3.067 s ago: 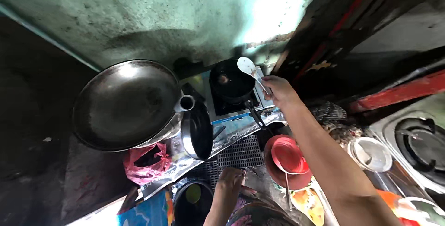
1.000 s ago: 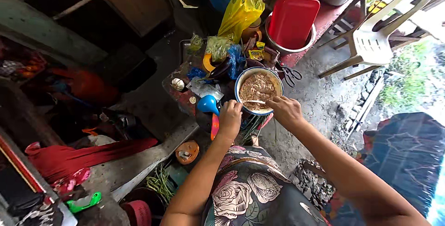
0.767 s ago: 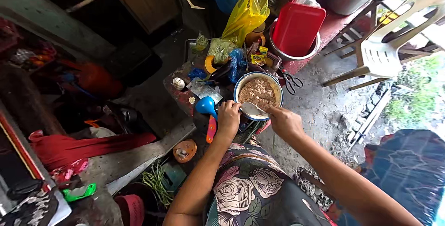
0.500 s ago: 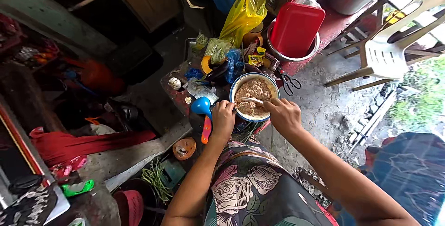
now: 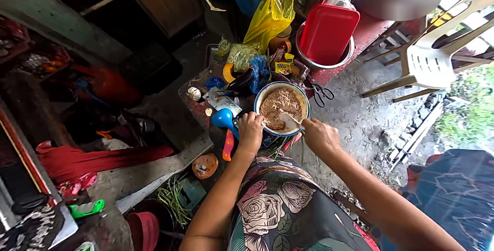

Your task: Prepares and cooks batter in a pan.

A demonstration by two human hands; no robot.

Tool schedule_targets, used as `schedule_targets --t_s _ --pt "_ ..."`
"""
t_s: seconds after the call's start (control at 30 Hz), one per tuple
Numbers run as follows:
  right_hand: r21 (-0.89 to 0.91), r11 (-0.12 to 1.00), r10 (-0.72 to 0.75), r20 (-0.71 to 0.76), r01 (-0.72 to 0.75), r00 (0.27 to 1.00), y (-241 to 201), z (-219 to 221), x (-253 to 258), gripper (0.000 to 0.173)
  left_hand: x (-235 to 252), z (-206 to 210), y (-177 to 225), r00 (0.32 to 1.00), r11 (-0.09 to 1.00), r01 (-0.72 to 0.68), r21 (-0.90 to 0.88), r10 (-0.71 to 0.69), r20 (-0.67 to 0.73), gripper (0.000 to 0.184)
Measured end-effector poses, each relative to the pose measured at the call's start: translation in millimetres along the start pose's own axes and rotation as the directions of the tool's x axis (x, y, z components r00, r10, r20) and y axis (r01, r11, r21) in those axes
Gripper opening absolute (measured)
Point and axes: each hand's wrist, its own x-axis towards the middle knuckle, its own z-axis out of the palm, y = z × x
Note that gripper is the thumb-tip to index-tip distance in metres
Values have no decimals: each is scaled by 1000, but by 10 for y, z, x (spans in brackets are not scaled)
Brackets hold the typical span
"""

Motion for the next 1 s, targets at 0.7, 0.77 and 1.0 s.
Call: schedule_targets --t_s 0.7,0.77,1.0 --pt "36 956 -273 -258 292 927 61 331 95 30 -3 -15 -5 1000 999 14 31 -14 -15 26" --pt "20 940 -315 -335 341 888 83 338 110 29 -8 -23 -5 1000 1000 13 27 -13 -9 25" --pt "-83 875 -476 -315 476 821 -1 325 204 29 -2 -42 39 1000 998 26 63 -27 9 26"
